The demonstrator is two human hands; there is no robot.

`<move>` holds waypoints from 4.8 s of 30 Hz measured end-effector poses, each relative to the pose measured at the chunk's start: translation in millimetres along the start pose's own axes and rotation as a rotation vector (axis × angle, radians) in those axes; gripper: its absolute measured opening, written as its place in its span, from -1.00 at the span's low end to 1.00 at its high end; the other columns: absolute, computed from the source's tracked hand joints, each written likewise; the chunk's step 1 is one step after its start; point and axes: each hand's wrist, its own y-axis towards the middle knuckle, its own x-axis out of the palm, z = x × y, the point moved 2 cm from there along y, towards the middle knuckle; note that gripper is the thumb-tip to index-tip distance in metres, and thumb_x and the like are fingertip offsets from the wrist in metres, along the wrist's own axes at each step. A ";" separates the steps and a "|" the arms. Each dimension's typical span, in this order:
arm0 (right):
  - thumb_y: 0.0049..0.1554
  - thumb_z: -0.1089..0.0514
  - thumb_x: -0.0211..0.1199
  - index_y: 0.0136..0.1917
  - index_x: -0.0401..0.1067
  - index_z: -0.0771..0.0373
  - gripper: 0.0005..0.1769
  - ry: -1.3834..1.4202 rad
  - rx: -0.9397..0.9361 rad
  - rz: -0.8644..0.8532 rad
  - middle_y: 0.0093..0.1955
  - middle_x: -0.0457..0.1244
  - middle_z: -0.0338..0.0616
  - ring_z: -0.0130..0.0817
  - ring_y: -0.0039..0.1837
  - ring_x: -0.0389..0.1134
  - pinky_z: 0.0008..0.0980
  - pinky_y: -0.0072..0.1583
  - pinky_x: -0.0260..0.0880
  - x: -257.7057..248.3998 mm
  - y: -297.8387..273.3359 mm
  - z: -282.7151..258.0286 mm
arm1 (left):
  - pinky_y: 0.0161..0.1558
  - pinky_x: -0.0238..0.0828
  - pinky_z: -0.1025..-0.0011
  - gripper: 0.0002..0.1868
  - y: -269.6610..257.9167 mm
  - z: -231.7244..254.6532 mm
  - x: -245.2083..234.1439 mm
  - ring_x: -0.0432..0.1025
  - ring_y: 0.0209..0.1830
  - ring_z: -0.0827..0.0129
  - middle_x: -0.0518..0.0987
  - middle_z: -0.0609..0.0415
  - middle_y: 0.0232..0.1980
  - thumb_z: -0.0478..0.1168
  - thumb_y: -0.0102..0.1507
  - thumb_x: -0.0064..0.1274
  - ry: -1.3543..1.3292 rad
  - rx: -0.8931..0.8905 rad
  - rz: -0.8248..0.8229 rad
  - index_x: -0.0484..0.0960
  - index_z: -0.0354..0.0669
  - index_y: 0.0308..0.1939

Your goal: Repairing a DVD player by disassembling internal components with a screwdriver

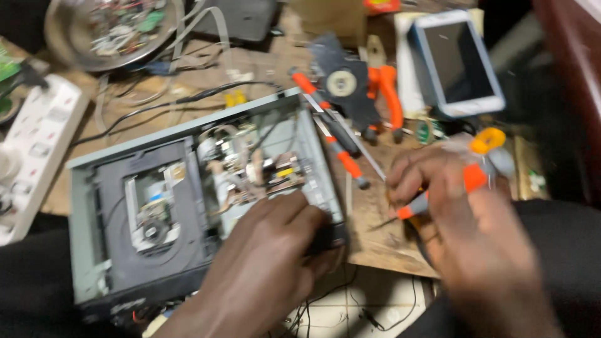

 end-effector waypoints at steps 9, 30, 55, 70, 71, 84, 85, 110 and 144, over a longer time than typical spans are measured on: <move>0.05 0.32 0.30 0.16 0.20 0.35 -0.55 0.217 0.033 0.349 -0.22 0.38 0.26 -0.07 -0.41 0.48 -0.35 -0.34 0.54 -0.5 -57.6 23.3 | -0.29 0.39 0.09 -0.64 -23.0 3.1 2.3 0.51 -0.27 0.03 0.60 0.09 -0.18 0.02 0.15 0.30 0.095 -0.062 -0.231 0.57 0.03 -0.08; 0.08 0.37 0.33 0.05 0.16 0.30 -0.61 0.234 0.116 0.554 -0.34 0.38 0.24 -0.05 -0.45 0.50 -0.32 -0.46 0.55 24.5 -67.5 50.3 | -0.47 0.29 0.32 -0.51 -45.0 2.7 5.2 0.41 -0.48 0.25 0.39 0.11 -0.37 0.12 0.19 0.29 -0.103 0.022 -0.034 0.69 -0.08 0.06; 0.03 0.39 0.36 -0.09 0.39 0.42 -0.80 0.261 0.268 0.162 -0.04 0.51 0.37 -0.09 -0.24 0.56 -0.32 -0.25 0.54 -5.1 -76.0 51.2 | -0.47 0.32 0.24 -0.54 -51.6 5.5 -5.8 0.52 -0.39 0.18 0.52 0.13 -0.30 0.14 0.20 0.30 -0.122 -0.010 -0.145 0.72 -0.09 -0.01; 0.23 0.31 0.07 0.31 0.45 0.29 -0.62 -0.615 -0.433 0.032 0.40 0.32 0.04 -0.09 0.47 0.33 -0.17 0.41 0.29 43.7 -23.6 13.9 | -0.36 0.34 0.04 -0.63 -49.0 6.0 -4.2 0.48 -0.34 -0.10 0.51 0.00 -0.22 0.11 0.23 0.26 0.012 0.026 -0.035 0.65 0.00 -0.05; 0.23 0.31 0.07 0.31 0.45 0.29 -0.62 -0.620 -0.441 0.029 0.40 0.32 0.04 -0.09 0.47 0.33 -0.17 0.41 0.29 45.8 -20.5 11.3 | -0.36 0.34 0.04 -0.63 -48.5 6.3 -4.7 0.48 -0.34 -0.10 0.51 0.00 -0.22 0.11 0.23 0.26 0.011 0.026 -0.026 0.65 0.00 -0.05; 0.07 0.25 0.37 0.29 0.54 0.21 -0.52 -1.155 -0.376 0.341 0.12 0.34 -0.02 0.04 0.12 0.32 -0.05 0.20 0.27 -5.7 -50.2 48.1 | -0.33 0.34 -0.08 -0.64 -45.6 -2.8 -3.3 0.45 -0.26 -0.18 0.51 -0.04 -0.18 0.08 0.20 0.33 0.052 -0.012 -0.102 0.64 -0.02 -0.11; 0.10 0.28 0.36 0.26 0.55 0.26 -0.57 -1.143 -0.389 0.338 0.11 0.35 -0.03 0.04 0.08 0.31 -0.07 0.17 0.28 -2.5 -49.2 45.1 | -0.33 0.34 -0.09 -0.64 -46.5 -2.9 -2.6 0.45 -0.27 -0.19 0.51 -0.05 -0.19 0.09 0.20 0.34 0.062 -0.018 -0.105 0.64 -0.03 -0.13; 0.07 0.36 0.13 -0.02 0.51 0.25 -0.78 -1.157 -0.355 0.014 -0.15 0.37 0.15 0.25 -0.03 0.31 0.16 -0.13 0.23 78.7 25.1 16.2 | -0.36 0.36 -0.12 -0.67 -48.6 -2.4 -1.5 0.46 -0.31 -0.22 0.51 -0.07 -0.15 0.02 0.16 0.32 0.084 -0.005 -0.113 0.61 -0.08 -0.20; 0.30 0.16 0.15 0.03 0.46 0.50 -0.71 0.472 0.560 0.421 -0.43 0.10 0.10 -0.25 -0.53 0.07 -0.39 -0.49 -0.26 -7.4 -123.4 97.8 | -0.37 0.44 0.13 -0.52 -51.8 1.3 -5.4 0.60 -0.24 0.09 0.70 0.20 -0.17 0.18 0.10 0.43 0.037 -0.105 -0.395 0.71 0.13 0.00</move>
